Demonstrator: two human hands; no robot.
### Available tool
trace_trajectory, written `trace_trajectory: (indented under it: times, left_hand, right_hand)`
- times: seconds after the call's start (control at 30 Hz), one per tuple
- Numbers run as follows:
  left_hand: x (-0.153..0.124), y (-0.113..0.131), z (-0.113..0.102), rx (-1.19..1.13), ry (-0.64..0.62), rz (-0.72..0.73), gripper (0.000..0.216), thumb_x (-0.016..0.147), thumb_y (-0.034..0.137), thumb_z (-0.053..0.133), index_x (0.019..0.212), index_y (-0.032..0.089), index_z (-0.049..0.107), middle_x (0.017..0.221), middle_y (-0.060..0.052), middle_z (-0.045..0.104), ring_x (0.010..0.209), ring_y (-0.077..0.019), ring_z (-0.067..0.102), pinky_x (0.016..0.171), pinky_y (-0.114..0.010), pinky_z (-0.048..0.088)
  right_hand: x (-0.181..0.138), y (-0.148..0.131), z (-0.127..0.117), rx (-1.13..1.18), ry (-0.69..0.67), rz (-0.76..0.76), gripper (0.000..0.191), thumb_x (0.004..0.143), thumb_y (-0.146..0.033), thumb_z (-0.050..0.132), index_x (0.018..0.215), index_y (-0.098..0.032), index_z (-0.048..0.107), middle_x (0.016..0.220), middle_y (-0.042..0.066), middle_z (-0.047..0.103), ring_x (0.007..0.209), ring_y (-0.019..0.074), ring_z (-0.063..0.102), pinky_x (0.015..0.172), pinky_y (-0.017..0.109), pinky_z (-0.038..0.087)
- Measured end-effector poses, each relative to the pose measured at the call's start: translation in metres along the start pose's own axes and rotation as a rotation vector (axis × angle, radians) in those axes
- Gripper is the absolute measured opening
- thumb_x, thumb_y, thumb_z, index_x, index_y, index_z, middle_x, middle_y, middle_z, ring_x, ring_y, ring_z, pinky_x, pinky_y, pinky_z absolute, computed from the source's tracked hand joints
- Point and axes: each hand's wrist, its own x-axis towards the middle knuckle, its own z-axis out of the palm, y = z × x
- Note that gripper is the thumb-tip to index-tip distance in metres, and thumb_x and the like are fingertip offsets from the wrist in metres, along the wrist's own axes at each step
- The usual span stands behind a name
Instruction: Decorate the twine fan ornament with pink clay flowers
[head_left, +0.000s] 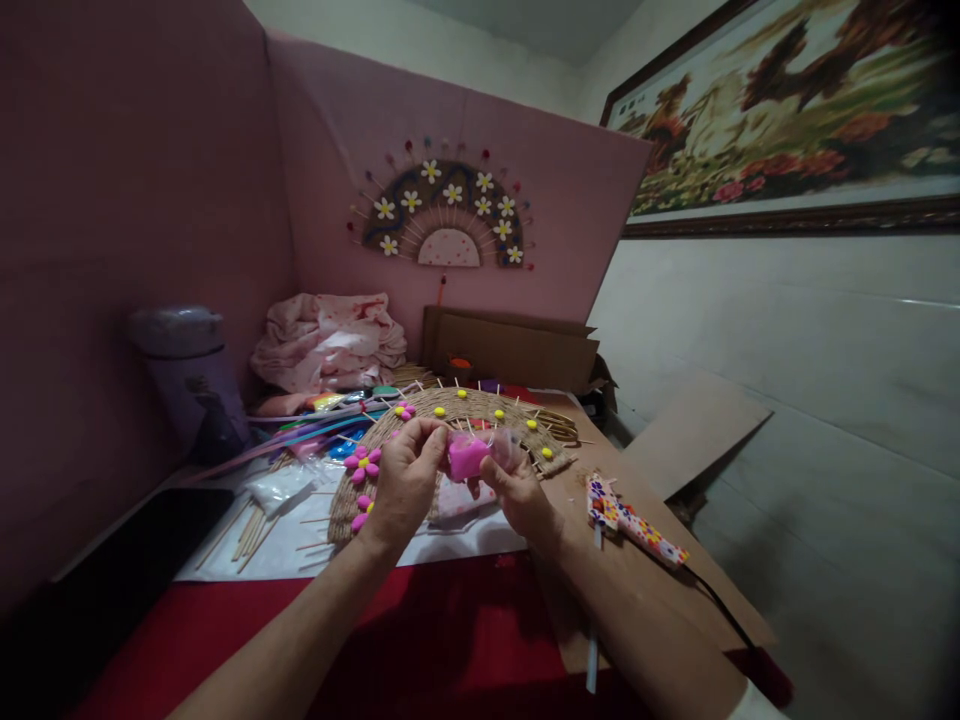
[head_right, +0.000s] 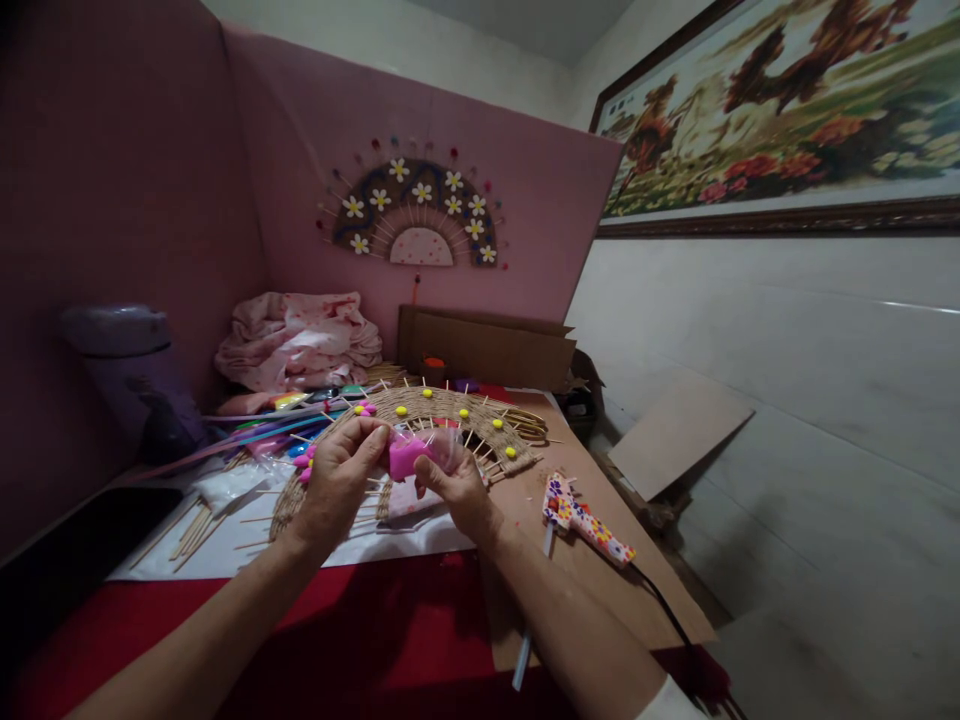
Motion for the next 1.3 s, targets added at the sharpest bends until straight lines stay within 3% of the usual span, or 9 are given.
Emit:
trace_trajectory:
  times: [0.23, 0.43, 0.67, 0.93, 1.07, 1.3]
  left_hand:
    - [0.001, 0.005, 0.000, 0.037, 0.009, 0.011, 0.018, 0.077, 0.031, 0.059, 0.068, 0.015, 0.058, 0.059, 0.002, 0.053, 0.051, -0.0085, 0.048, 0.048, -0.020, 0.041]
    - [0.001, 0.006, 0.000, 0.159, 0.041, 0.072, 0.017, 0.076, 0.029, 0.058, 0.065, 0.017, 0.057, 0.058, 0.002, 0.050, 0.051, -0.0095, 0.043, 0.047, -0.021, 0.036]
    - [0.002, -0.005, -0.003, 0.272, 0.068, 0.145, 0.014, 0.080, 0.028, 0.052, 0.071, 0.018, 0.055, 0.063, 0.002, 0.052, 0.059, -0.0118, 0.047, 0.056, -0.023, 0.039]
    - [0.002, 0.000, 0.000, 0.298, 0.080, 0.167, 0.015, 0.080, 0.026, 0.051, 0.068, 0.018, 0.053, 0.060, 0.002, 0.049, 0.055, -0.0118, 0.044, 0.053, -0.023, 0.038]
    - [0.002, 0.002, -0.001, 0.277, 0.046, 0.170, 0.016, 0.081, 0.026, 0.051, 0.067, 0.018, 0.052, 0.061, 0.002, 0.049, 0.056, -0.0115, 0.044, 0.053, -0.023, 0.038]
    - [0.003, -0.003, -0.002, 0.323, 0.055, 0.196, 0.017, 0.085, 0.026, 0.047, 0.070, 0.019, 0.049, 0.063, 0.002, 0.046, 0.058, -0.0116, 0.043, 0.055, -0.024, 0.037]
  right_hand:
    - [-0.003, -0.009, 0.003, -0.164, 0.051, -0.078, 0.031, 0.081, -0.047, 0.059, 0.091, -0.019, 0.069, 0.062, -0.001, 0.054, 0.054, 0.0108, 0.045, 0.052, 0.025, 0.039]
    - [-0.005, -0.015, 0.009, -0.361, 0.069, -0.145, 0.025, 0.078, -0.040, 0.065, 0.093, -0.021, 0.068, 0.086, 0.005, 0.064, 0.079, 0.0183, 0.058, 0.077, 0.034, 0.047]
    - [-0.004, -0.008, 0.005, -0.390, 0.046, -0.156, 0.024, 0.077, -0.041, 0.066, 0.090, -0.020, 0.066, 0.083, 0.004, 0.063, 0.075, 0.0162, 0.057, 0.072, 0.031, 0.048]
    - [-0.006, -0.009, 0.005, -0.349, 0.113, -0.193, 0.023, 0.078, -0.042, 0.064, 0.081, -0.020, 0.067, 0.075, 0.003, 0.060, 0.068, 0.0150, 0.056, 0.065, 0.030, 0.048]
    - [-0.008, -0.009, 0.005, -0.376, 0.219, -0.269, 0.022, 0.076, -0.042, 0.068, 0.080, -0.021, 0.069, 0.085, 0.005, 0.064, 0.077, 0.0173, 0.059, 0.072, 0.033, 0.049]
    - [-0.007, -0.010, 0.006, -0.526, 0.172, -0.347, 0.018, 0.080, -0.035, 0.064, 0.090, -0.022, 0.070, 0.088, 0.006, 0.065, 0.084, 0.0192, 0.060, 0.078, 0.035, 0.048]
